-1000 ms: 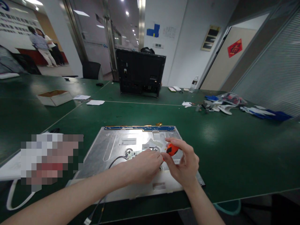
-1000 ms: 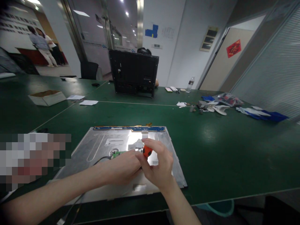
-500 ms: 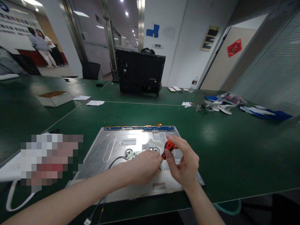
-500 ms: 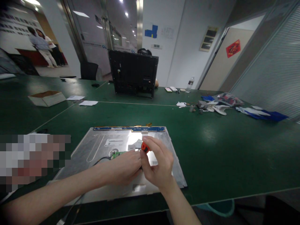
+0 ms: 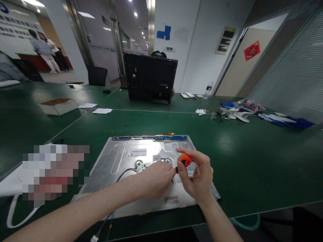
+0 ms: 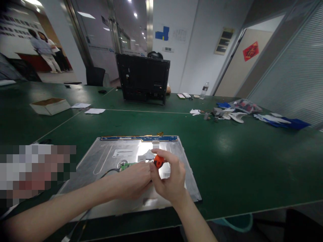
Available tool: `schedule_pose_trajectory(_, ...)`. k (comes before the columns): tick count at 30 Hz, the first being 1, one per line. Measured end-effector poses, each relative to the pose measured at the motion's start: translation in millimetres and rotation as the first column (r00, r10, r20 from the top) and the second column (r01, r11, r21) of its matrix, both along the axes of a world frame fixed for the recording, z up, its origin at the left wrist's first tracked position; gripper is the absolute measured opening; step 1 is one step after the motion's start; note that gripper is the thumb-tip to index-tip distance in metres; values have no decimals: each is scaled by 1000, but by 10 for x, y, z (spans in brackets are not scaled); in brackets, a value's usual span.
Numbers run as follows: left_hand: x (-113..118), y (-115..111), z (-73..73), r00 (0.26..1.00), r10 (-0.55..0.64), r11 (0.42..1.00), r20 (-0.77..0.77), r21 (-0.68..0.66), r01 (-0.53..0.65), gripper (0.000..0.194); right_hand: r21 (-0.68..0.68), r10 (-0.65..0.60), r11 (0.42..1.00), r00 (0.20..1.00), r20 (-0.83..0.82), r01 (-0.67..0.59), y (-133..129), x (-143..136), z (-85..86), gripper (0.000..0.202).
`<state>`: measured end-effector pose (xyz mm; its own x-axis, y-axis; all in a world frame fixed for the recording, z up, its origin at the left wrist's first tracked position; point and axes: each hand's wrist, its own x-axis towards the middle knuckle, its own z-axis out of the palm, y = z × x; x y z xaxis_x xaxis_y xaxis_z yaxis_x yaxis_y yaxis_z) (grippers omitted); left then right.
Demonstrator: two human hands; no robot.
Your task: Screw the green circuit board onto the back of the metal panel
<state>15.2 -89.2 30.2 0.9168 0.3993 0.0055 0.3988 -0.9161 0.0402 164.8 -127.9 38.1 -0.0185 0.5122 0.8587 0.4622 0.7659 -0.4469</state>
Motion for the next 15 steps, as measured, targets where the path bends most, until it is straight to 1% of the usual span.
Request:
schedule_pose_trajectory(2,3,-2,-13,1000,3,1000,19,7,-3,10,18,-12,1000,1000,26,12,0,2,25,45)
schedule_pose_trajectory(5,6,-6,-26,999,-6,1000,45,23,5,8,38,-67,997,995,71,64,-5,14,65,40)
schedule_pose_trajectory(7,5,-7,-21,999,-9,999,47,37,7,8,41,-86,996,992,95,82,-12,22,83,41)
schedule_pose_trajectory(11,4,-3,4,1000,-19,1000,25,25,18,4,45,-61,997,994,95,57,-16,24,93,41)
schedule_pose_trajectory(15,5,5,-12,1000,-13,1000,18,-12,14,5,89,-65,994,994,85,57,1,6,99,42)
